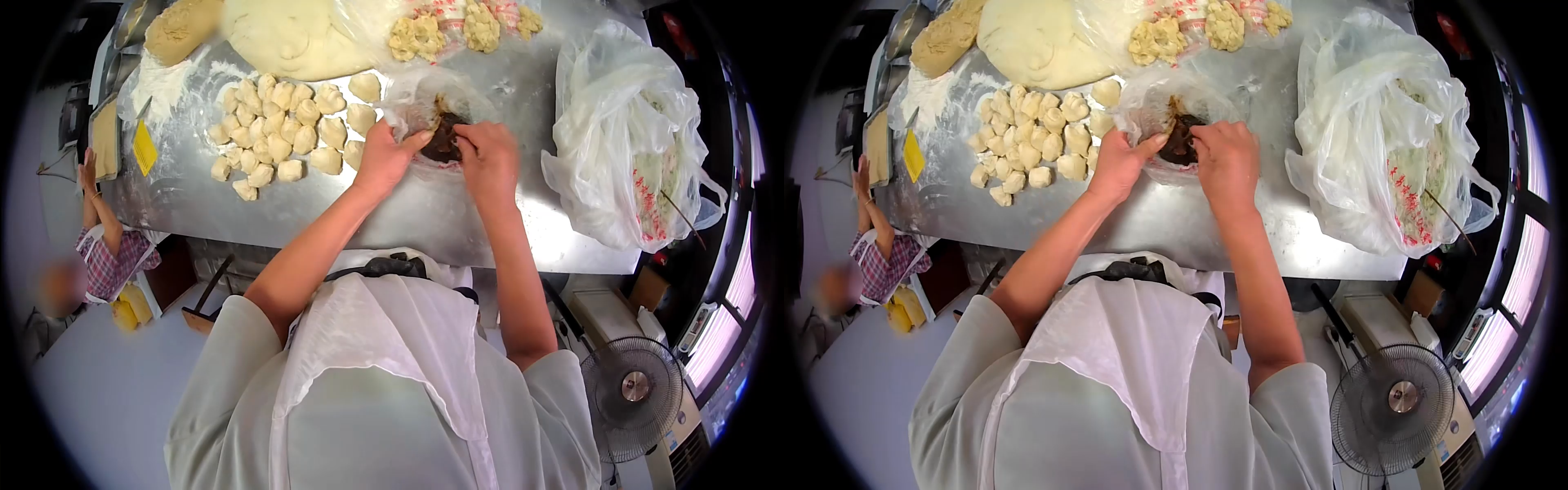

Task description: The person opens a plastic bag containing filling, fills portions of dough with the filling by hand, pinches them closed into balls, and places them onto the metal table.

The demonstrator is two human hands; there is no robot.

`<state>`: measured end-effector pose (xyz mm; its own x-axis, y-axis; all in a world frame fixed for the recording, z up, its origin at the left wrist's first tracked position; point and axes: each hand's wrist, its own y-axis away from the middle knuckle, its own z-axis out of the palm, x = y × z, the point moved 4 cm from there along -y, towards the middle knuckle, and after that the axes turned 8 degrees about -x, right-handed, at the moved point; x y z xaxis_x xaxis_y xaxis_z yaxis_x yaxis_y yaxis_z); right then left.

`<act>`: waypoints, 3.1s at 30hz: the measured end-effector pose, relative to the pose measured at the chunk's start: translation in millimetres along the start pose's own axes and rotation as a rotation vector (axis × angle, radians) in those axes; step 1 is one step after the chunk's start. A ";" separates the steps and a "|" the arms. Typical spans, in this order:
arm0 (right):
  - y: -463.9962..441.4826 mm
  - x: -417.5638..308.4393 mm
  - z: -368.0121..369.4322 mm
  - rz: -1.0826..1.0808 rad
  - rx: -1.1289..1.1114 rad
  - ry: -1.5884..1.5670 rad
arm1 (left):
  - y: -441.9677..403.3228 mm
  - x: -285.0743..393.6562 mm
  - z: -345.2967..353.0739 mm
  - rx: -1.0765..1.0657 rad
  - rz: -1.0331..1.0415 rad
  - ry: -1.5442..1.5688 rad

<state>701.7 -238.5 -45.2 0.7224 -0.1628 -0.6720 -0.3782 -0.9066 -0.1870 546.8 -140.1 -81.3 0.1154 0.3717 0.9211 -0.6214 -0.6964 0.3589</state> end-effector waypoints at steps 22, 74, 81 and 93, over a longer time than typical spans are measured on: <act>42.9 -4.5 -36.7 0.042 -0.042 0.225 | 3.3 -1.2 21.4 -0.119 -0.066 -0.384; 14.1 -37.8 -17.1 0.089 -0.086 0.187 | -7.9 -34.8 9.0 0.033 -0.191 0.077; 16.1 -8.3 7.6 0.088 -0.036 0.148 | 0.5 -11.4 22.0 0.291 -0.183 0.456; 5.1 -32.0 -4.7 0.219 -0.113 0.104 | -26.3 3.9 23.9 0.014 -0.077 0.003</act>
<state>679.4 -239.7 -21.3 0.6884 -0.3941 -0.6090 -0.4695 -0.8820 0.0400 582.1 -135.0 -83.5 0.1605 0.4264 0.8902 -0.5996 -0.6743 0.4311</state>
